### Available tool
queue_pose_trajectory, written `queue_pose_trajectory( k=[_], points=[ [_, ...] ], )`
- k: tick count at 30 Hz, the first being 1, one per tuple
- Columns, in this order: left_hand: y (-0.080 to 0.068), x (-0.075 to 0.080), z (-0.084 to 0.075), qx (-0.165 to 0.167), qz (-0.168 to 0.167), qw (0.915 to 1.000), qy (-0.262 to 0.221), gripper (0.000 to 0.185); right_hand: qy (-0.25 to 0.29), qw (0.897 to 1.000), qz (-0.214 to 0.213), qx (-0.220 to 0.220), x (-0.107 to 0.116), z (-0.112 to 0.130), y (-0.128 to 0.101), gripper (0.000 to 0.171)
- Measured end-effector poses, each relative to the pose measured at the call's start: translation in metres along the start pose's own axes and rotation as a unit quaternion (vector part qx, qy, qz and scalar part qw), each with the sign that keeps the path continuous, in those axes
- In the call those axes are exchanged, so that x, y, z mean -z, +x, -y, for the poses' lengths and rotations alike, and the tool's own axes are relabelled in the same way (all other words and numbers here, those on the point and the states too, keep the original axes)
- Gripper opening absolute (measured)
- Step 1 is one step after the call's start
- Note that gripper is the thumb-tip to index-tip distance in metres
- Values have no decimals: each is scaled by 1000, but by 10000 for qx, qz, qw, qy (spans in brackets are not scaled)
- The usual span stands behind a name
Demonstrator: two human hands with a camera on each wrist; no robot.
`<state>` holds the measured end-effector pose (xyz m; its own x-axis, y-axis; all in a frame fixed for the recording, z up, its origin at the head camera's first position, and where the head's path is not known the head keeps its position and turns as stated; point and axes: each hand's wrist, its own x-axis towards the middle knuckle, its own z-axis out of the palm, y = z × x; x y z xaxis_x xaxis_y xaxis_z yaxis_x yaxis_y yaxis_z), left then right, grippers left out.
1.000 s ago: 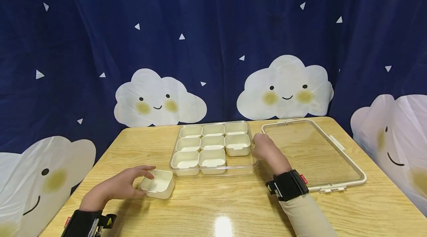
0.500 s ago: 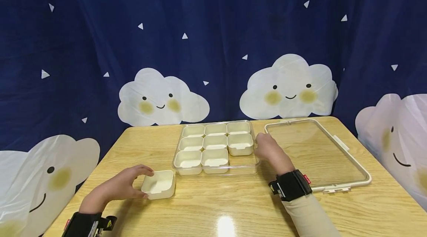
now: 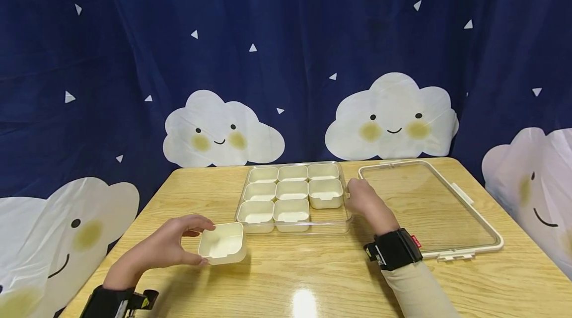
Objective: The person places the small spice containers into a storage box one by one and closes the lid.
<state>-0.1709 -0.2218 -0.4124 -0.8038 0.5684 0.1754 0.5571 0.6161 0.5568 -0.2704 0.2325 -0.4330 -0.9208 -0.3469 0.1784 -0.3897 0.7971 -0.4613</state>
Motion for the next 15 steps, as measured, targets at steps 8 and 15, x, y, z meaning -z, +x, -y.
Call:
queue_pose_trajectory(
  k=[8,15],
  points=[
    [32,-5,-26,-428,-478,9978,192,59,-159,9993,-164,302,0,-4,0,52],
    [65,-19,-41,-566,-644,9960,264,62,-233,9983,-245,468,-1,-7,2,53]
  ],
)
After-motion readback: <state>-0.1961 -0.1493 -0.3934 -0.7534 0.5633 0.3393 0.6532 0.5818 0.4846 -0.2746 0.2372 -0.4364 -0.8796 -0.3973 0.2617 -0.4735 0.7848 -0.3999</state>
